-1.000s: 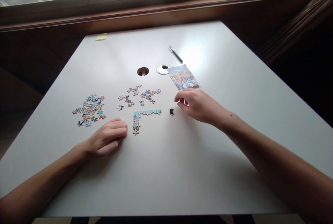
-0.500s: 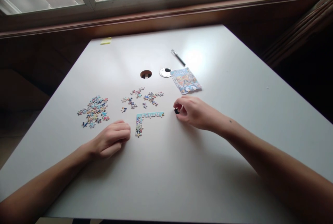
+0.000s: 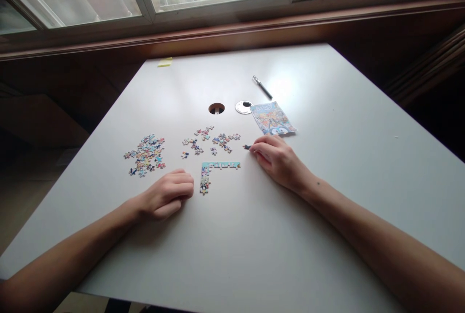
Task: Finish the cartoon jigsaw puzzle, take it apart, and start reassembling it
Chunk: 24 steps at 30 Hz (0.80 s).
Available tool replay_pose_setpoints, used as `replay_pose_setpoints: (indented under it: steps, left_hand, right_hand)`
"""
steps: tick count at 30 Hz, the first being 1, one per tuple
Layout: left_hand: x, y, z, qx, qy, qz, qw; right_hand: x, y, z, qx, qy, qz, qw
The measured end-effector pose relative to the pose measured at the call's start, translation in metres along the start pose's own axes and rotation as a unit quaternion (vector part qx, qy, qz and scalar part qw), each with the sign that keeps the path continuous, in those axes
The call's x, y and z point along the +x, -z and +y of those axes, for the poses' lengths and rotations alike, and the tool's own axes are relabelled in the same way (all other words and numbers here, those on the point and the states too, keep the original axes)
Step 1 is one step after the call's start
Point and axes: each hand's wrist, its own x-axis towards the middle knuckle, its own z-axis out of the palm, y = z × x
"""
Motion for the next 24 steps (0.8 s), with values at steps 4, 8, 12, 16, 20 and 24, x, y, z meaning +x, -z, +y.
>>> replay_pose_setpoints:
  steps: [4, 8, 12, 16, 20, 24]
  left_hand:
    - [-0.0005, -0.0004, 0.0001, -0.001, 0.003, -0.001, 1.000]
    - [-0.0005, 0.0000, 0.0005, 0.000, 0.004, -0.001, 1.000]
    - [-0.0001, 0.0010, 0.0007, 0.000, -0.001, 0.000, 1.000]
    - [-0.0004, 0.0018, 0.0007, -0.008, -0.005, -0.002, 1.000]
    - [-0.0006, 0.0020, 0.0007, -0.021, -0.005, 0.003, 1.000]
    - [-0.0003, 0.0024, 0.0014, -0.026, 0.001, 0.000, 1.000]
  right_hand:
    - [0.0002, 0.0005, 0.0020, -0.001, 0.011, -0.007, 1.000]
    - [0.0001, 0.0002, 0.0028, 0.001, 0.007, -0.009, 1.000]
    - [-0.0001, -0.0003, 0.0024, -0.002, 0.002, -0.008, 1.000]
    - [-0.0004, -0.0018, 0.0041, -0.006, 0.013, -0.003, 1.000]
    - [-0.0008, -0.0033, 0.0082, -0.011, 0.038, 0.012, 0.999]
    - [-0.0012, -0.0034, 0.0100, -0.015, 0.043, 0.014, 0.999]
